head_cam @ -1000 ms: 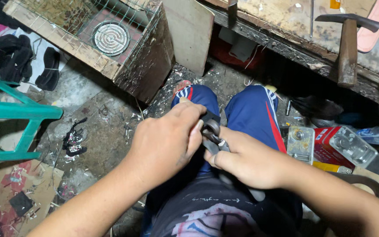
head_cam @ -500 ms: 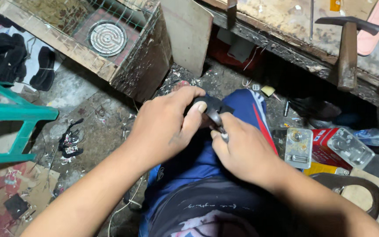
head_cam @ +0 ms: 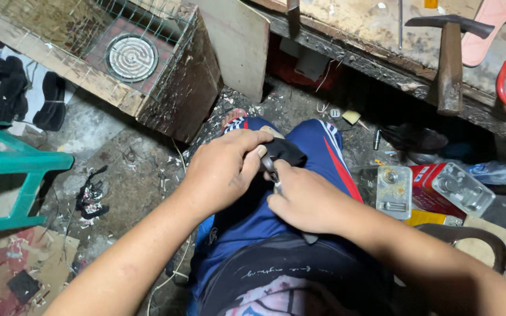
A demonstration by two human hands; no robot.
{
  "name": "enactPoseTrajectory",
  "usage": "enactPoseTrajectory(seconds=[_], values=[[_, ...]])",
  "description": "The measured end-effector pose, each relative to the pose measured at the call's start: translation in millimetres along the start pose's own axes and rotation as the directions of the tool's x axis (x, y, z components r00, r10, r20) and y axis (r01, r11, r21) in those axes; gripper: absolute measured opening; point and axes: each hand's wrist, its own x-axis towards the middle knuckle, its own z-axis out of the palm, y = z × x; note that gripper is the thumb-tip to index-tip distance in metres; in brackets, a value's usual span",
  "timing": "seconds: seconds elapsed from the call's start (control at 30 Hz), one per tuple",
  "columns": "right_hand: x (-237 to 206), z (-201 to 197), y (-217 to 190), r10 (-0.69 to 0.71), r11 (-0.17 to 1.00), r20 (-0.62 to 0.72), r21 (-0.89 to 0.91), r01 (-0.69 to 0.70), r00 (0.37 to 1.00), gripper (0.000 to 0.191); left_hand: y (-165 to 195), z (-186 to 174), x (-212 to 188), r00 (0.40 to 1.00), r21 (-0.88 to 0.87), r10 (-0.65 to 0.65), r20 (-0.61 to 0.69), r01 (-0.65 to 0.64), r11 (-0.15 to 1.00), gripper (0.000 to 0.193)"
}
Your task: The person sits on the floor holding a shoe with a wooden last inside. They use pincers to grip and pull the shoe upper edge, hammer the upper and sole edge, trim excess material with a blade, then pull the last out of the finished shoe and set it down.
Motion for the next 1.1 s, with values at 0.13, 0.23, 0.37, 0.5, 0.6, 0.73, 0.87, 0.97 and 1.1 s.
enactPoseTrajectory(seconds=[0.13,0.23,0.37,0.5,0.6,0.73,0.87,0.97,1.1], values=[[-4.7,4.9,8.1,0.129,0.809,0.15,0.556,-0.191,0.98,0.032,-0.3,1.8,-7.0,0.998,0.029,-0.041,0.046,0.04,0.999,0.029],[-14.4,6.9,4.7,0.173,0.711,0.216,0.648,-0.273,0.961,0.033,6.3,3.3,-11.3,0.997,0.07,-0.044,0.069,0.039,0.997,0.028],[-26.0,21.8,-2.3,0.156,0.938,-0.03,0.317,-0.139,0.987,0.033,15.3,5.7,-17.0,0.998,0.054,-0.031,0.056,0.028,0.998,0.028],[-11.2,39.2,-3.0,0.175,0.984,-0.134,-0.01,-0.178,0.975,0.032,10.8,8.7,-17.1,0.995,0.023,-0.101,-0.006,0.102,0.995,0.024],[-2.6,41.6,-1.1,0.19,0.977,-0.09,-0.082,-0.197,0.978,0.034,3.0,7.4,-16.2,0.993,0.047,-0.116,-0.002,0.116,0.992,0.024],[-3.7,29.5,4.9,0.119,0.959,-0.014,0.261,-0.111,0.993,0.027,-1.0,4.5,-18.7,0.993,0.053,-0.117,-0.015,0.117,0.992,0.025],[-7.4,31.9,3.7,0.046,0.929,-0.083,0.369,-0.012,0.995,0.033,-1.7,4.9,-25.4,0.984,0.063,-0.169,0.052,0.166,0.984,0.026],[-1.7,49.3,-4.8,0.115,0.988,-0.168,0.123,-0.095,0.979,0.031,-5.6,9.4,-28.9,0.989,0.04,-0.149,0.007,0.148,0.988,0.028],[12.1,58.9,-7.2,0.299,0.946,-0.081,-0.103,-0.307,0.951,0.034,-19.5,11.2,-25.9,0.987,0.046,-0.151,-0.054,0.154,0.987,0.031]])
